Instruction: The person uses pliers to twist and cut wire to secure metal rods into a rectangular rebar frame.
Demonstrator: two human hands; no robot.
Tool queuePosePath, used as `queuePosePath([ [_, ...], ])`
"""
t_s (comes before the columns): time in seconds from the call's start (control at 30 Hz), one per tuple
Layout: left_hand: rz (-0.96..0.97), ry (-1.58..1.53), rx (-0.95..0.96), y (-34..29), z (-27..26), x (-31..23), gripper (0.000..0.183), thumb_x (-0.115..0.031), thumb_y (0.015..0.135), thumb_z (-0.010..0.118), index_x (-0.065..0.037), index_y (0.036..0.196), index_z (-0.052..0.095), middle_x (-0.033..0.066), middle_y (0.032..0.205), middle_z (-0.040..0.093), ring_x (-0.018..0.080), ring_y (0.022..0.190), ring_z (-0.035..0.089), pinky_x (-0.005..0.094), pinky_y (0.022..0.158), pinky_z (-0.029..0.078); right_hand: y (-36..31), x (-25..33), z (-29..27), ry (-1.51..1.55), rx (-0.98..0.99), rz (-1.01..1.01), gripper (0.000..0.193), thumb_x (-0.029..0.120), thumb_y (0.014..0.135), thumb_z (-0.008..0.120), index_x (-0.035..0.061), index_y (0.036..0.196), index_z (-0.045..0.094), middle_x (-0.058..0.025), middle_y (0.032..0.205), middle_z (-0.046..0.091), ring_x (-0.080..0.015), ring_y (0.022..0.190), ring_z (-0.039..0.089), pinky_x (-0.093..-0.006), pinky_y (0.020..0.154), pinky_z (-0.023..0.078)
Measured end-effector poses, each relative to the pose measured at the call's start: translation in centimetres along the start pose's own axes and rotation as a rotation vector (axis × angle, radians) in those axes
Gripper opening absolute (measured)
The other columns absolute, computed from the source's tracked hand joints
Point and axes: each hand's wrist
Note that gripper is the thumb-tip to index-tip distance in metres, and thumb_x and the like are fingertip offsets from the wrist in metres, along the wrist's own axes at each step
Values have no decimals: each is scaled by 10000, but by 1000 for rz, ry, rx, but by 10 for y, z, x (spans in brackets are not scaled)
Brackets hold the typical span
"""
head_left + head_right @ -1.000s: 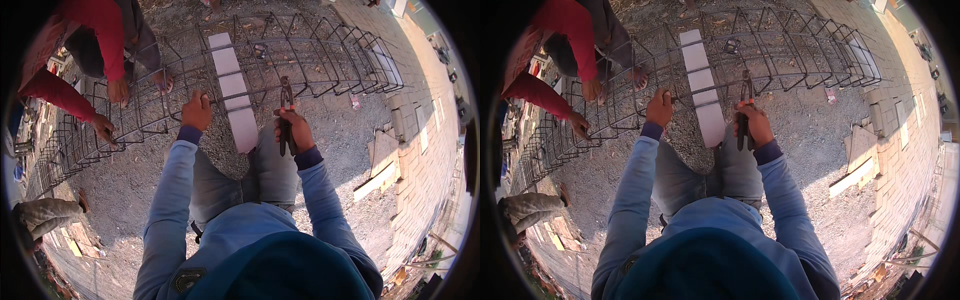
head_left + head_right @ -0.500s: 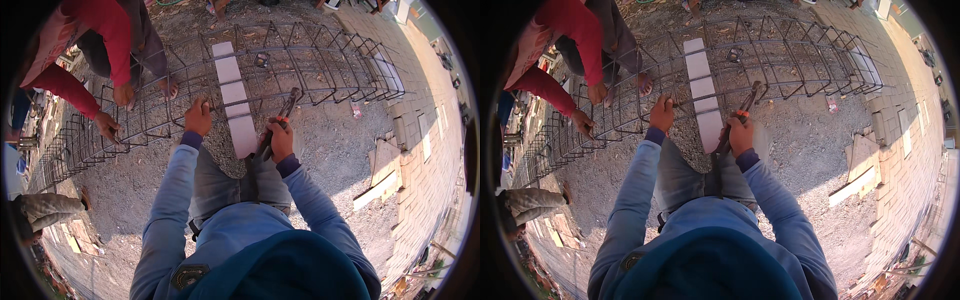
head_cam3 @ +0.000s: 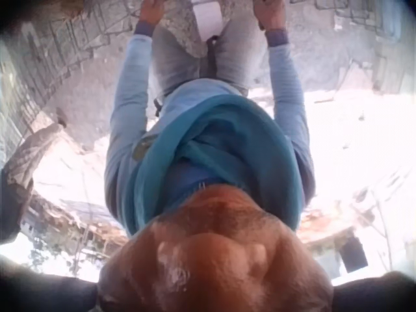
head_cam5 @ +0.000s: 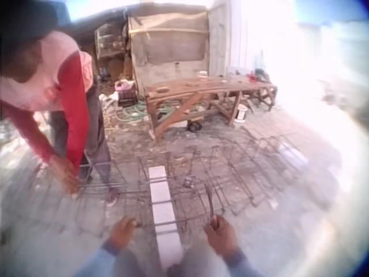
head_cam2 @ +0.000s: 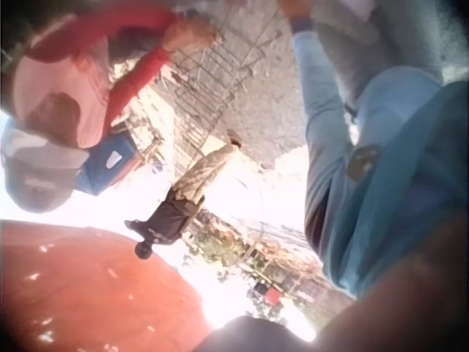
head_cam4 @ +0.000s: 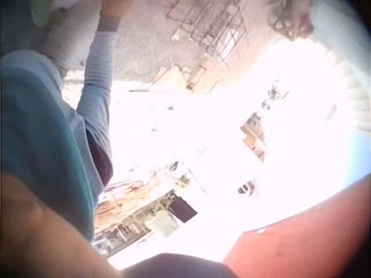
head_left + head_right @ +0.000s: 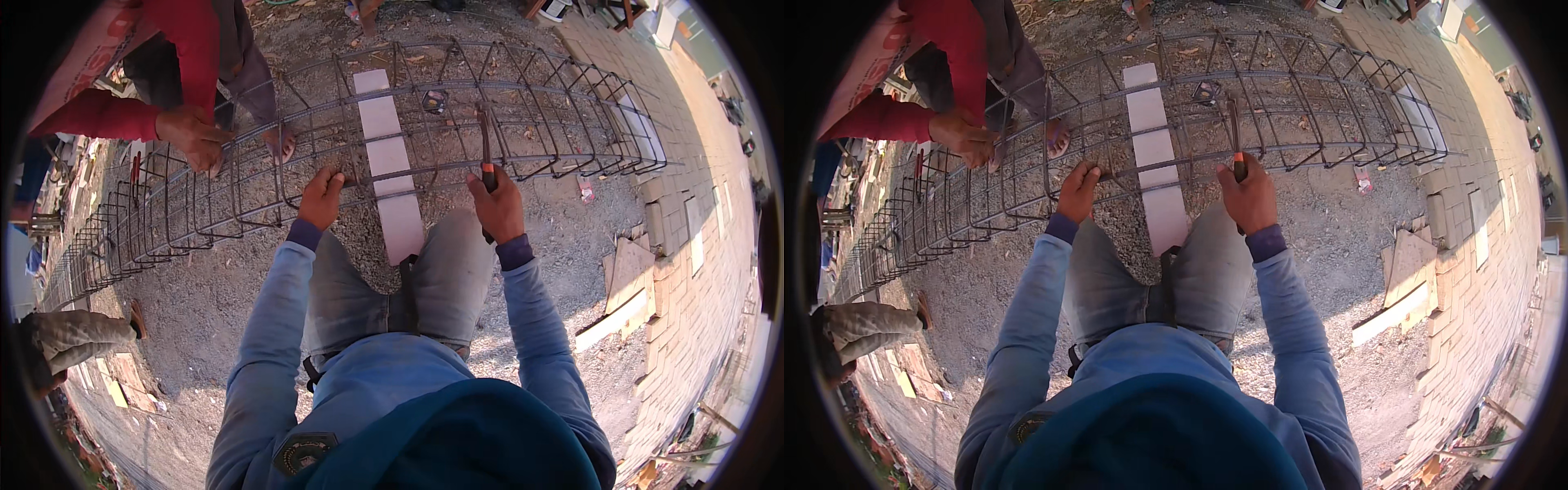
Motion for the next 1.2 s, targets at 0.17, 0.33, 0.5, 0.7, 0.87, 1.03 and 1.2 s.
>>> queuePosePath([
  [0.17, -51, -45, 46, -3, 0, -12, 211, -185, 956, 482, -9, 1022, 577, 96, 877, 590, 162, 802, 536, 321, 766, 428, 68, 11, -8, -534, 24, -479, 418, 318, 764, 691, 81, 1093, 592, -146, 906, 623, -369, 823, 607, -426, 756, 495],
  [0.33, 9, -64, -7, 0, -5, -4, 182, -177, 939, 500, -22, 977, 589, 84, 730, 535, 144, 684, 486, 318, 666, 421, 97, 26, 3, -758, 216, -681, 423, 213, 711, 702, 131, 1111, 592, -124, 1019, 600, -326, 1005, 560, -436, 877, 442],
  [0.5, -119, 33, 131, -1, -6, -24, 195, -157, 957, 465, -9, 1015, 577, 63, 963, 638, 133, 916, 555, 292, 876, 414, 114, 12, 11, -888, 262, -700, 451, 110, 678, 672, 148, 1120, 590, -106, 1065, 593, -314, 1103, 504, -476, 958, 367],
  [0.7, -103, -214, 22, -5, 0, -19, 208, -171, 948, 481, -34, 1005, 626, 26, 761, 576, 131, 679, 493, 305, 669, 429, 107, -4, 16, -769, 116, -624, 588, 70, 650, 636, 140, 1223, 525, -128, 1155, 547, -344, 1150, 459, -496, 1007, 323],
  [0.87, 55, -81, -175, -11, -5, -30, 214, -168, 954, 466, -17, 968, 617, 40, 785, 623, 82, 680, 533, 233, 670, 428, 48, 29, 23, -239, -114, -694, 542, 131, 732, 635, 38, 1243, 482, -176, 1157, 526, -342, 1119, 494, -434, 959, 392],
  [1.03, 76, -376, -169, -39, 18, -124, 183, -151, 969, 454, 0, 976, 556, 89, 845, 653, 137, 813, 612, 268, 732, 474, -51, 47, 41, 252, 138, -469, 451, 249, 875, 613, -10, 1227, 501, -208, 1119, 568, -331, 1048, 577, -363, 857, 471],
  [1.2, 113, -515, -8, -50, 48, -190, 174, -134, 985, 412, 5, 989, 516, 119, 903, 650, 217, 964, 632, 294, 798, 495, -92, 63, 70, 628, 246, -329, 328, 166, 924, 546, -20, 1194, 522, -199, 1075, 602, -295, 1040, 594, -345, 830, 477],
])
Point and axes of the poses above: each hand's wrist, its own y-axis towards the middle knuckle, its own z-axis out of the palm, x = y × z
